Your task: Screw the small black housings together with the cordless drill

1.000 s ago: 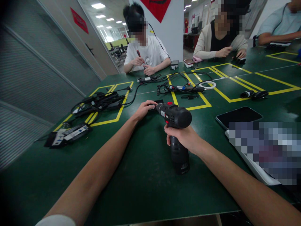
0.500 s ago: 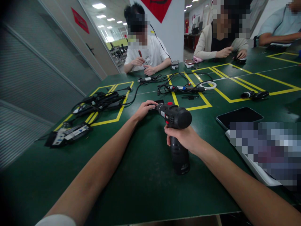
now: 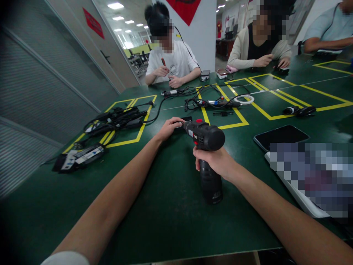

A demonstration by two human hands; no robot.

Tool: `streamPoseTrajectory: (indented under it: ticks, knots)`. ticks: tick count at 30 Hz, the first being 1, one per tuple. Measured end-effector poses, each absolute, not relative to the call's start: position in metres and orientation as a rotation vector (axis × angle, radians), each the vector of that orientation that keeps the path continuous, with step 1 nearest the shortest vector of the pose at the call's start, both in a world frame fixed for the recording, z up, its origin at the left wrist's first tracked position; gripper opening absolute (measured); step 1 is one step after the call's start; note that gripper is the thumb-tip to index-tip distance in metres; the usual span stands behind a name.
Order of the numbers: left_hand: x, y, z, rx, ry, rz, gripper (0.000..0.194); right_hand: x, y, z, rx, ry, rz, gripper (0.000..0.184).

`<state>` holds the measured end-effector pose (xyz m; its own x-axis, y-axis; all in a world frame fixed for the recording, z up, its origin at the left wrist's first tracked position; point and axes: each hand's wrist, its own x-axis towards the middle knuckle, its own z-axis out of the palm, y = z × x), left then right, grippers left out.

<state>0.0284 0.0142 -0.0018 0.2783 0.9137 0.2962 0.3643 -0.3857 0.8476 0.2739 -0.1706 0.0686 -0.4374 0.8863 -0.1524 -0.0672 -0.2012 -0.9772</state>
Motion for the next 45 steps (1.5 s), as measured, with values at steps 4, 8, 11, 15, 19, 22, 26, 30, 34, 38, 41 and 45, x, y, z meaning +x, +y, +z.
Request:
streamPoseTrajectory:
  ticks: [4,8,11,15,19,22,26,30,34,38,41,45]
  knots:
    - [0.0278,0.0149,-0.0024,1.889,1.155,1.055,0.024,0.2738,-0.1708,0.0691,-1.01,-1.356,1.712,0.015]
    - [0.0277,0.0153,-0.0033,1.889,1.153,1.057,0.024,0.2735,-0.1707,0.0708,-1.021,-1.378,1.7,0.015]
    - [0.0279,0.0154,-0.0034,1.902,1.159,1.055,0.025,0.2737,-0.1707,0.0716,-1.026,-1.376,1.705,0.016]
    - [0.0285,0.0151,-0.0023,1.907,1.163,1.061,0.025,0.2737,-0.1706,0.0712,-1.027,-1.372,1.715,0.015]
    - [0.0292,0.0147,-0.0009,1.904,1.167,1.055,0.023,0.2729,-0.171,0.0703,-1.032,-1.358,1.707,0.014]
    - [0.0295,0.0142,-0.0006,1.9,1.16,1.058,0.024,0.2722,-0.1711,0.0706,-1.023,-1.366,1.696,0.015]
    - [0.0298,0.0134,-0.0005,1.89,1.154,1.065,0.024,0.2722,-0.171,0.0722,-1.025,-1.381,1.696,0.015]
    - [0.0299,0.0134,-0.0001,1.877,1.165,1.055,0.024,0.2728,-0.1713,0.0728,-1.031,-1.383,1.7,0.015]
    - [0.0298,0.014,-0.0002,1.878,1.177,1.05,0.024,0.273,-0.1712,0.0715,-1.018,-1.368,1.709,0.015]
    - [0.0298,0.014,-0.0004,1.874,1.182,1.047,0.024,0.2731,-0.1713,0.0716,-1.023,-1.369,1.713,0.015]
    - [0.0299,0.0134,0.0001,1.874,1.192,1.038,0.025,0.2732,-0.1717,0.0731,-1.031,-1.375,1.709,0.015]
    - [0.0306,0.0118,0.0016,1.888,1.191,1.041,0.024,0.2729,-0.1718,0.0734,-1.046,-1.373,1.706,0.015]
